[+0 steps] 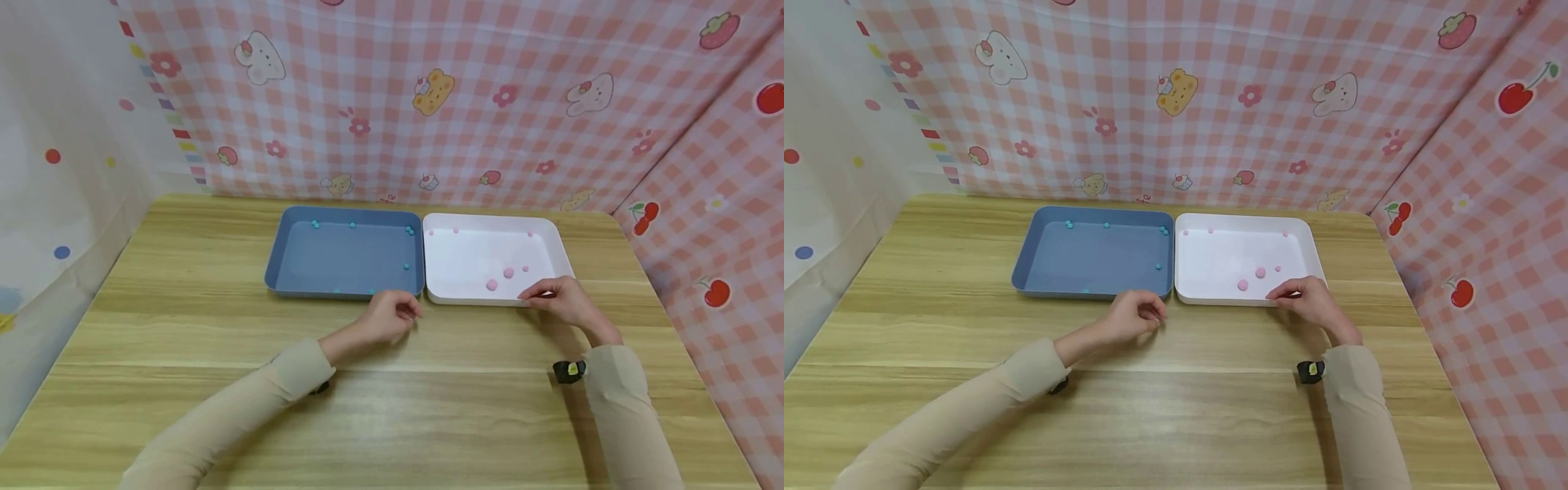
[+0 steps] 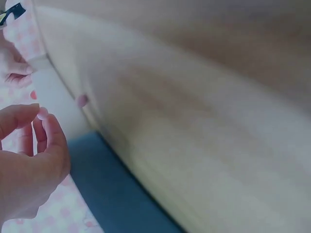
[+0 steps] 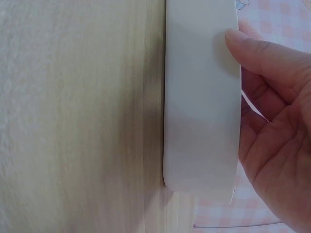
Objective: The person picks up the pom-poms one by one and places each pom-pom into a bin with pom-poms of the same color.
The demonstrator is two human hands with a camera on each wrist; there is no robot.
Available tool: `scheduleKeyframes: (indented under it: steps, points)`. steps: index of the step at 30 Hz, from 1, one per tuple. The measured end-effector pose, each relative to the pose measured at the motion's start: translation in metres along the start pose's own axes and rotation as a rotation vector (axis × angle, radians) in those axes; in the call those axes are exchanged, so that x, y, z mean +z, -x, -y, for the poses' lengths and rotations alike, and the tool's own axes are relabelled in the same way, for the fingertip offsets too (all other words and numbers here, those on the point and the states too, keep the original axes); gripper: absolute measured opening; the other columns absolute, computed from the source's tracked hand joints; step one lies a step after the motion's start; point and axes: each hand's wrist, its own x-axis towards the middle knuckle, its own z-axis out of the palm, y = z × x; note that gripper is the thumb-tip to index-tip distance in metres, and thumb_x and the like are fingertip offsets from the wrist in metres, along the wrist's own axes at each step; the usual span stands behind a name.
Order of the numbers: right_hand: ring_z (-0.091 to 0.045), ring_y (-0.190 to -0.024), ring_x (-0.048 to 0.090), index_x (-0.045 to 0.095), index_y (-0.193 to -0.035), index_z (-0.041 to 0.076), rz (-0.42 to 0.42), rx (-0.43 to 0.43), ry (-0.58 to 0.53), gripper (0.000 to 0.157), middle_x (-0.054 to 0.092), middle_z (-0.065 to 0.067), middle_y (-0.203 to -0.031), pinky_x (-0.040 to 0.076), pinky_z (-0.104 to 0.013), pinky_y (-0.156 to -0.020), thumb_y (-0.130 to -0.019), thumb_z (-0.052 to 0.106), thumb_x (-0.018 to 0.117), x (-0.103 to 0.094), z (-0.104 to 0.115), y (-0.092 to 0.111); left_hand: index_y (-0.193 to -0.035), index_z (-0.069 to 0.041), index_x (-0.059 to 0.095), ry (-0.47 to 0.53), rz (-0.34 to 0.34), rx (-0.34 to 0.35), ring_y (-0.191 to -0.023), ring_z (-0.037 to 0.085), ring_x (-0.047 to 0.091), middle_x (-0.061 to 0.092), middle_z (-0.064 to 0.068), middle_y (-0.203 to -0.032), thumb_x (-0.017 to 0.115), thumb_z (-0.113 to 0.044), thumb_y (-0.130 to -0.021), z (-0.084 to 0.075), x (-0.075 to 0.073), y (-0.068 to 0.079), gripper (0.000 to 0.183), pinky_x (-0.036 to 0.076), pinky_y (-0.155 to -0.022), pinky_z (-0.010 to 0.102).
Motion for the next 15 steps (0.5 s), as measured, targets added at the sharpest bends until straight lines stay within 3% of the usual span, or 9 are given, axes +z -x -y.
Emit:
scheduleKeyframes:
  steps: [6,13,15]
  points:
    - [0.004,-0.070,0.056,0.072,-0.083,-0.004,-0.005,-0.014,0.028,0.004,0.070,-0.011,-0.077,0.048,-0.014,-0.061,-0.080,-0.004,0.070,0.001,-0.003,0.000,-0.089,0.008,0.066,0.053,0.008,0.006,-0.079,0.019,0.060,0.065,0.022,-0.091,0.055,0.015,-0.075,-0.014,-0.003,-0.012,0.019,0.050,-0.073,0.021]
    - [0.002,-0.069,0.056,0.070,-0.083,-0.008,-0.004,-0.011,0.021,0.005,0.068,-0.017,-0.077,0.047,-0.013,-0.060,-0.079,-0.009,0.068,0.000,0.010,0.002,-0.090,0.008,0.066,0.081,-0.027,0.013,-0.081,0.020,0.059,0.064,0.021,-0.090,0.057,0.013,-0.078,-0.031,-0.006,-0.031,0.016,0.049,-0.071,0.020]
    - [0.003,-0.070,0.056,0.071,-0.084,-0.006,-0.004,0.004,0.011,0.005,0.069,-0.013,-0.078,0.047,-0.013,-0.061,-0.080,-0.005,0.069,0.000,0.000,0.000,-0.090,0.008,0.066,0.090,-0.046,0.024,-0.080,0.021,0.059,0.064,0.021,-0.090,0.058,0.012,-0.079,-0.034,-0.007,-0.038,0.014,0.047,-0.069,0.019]
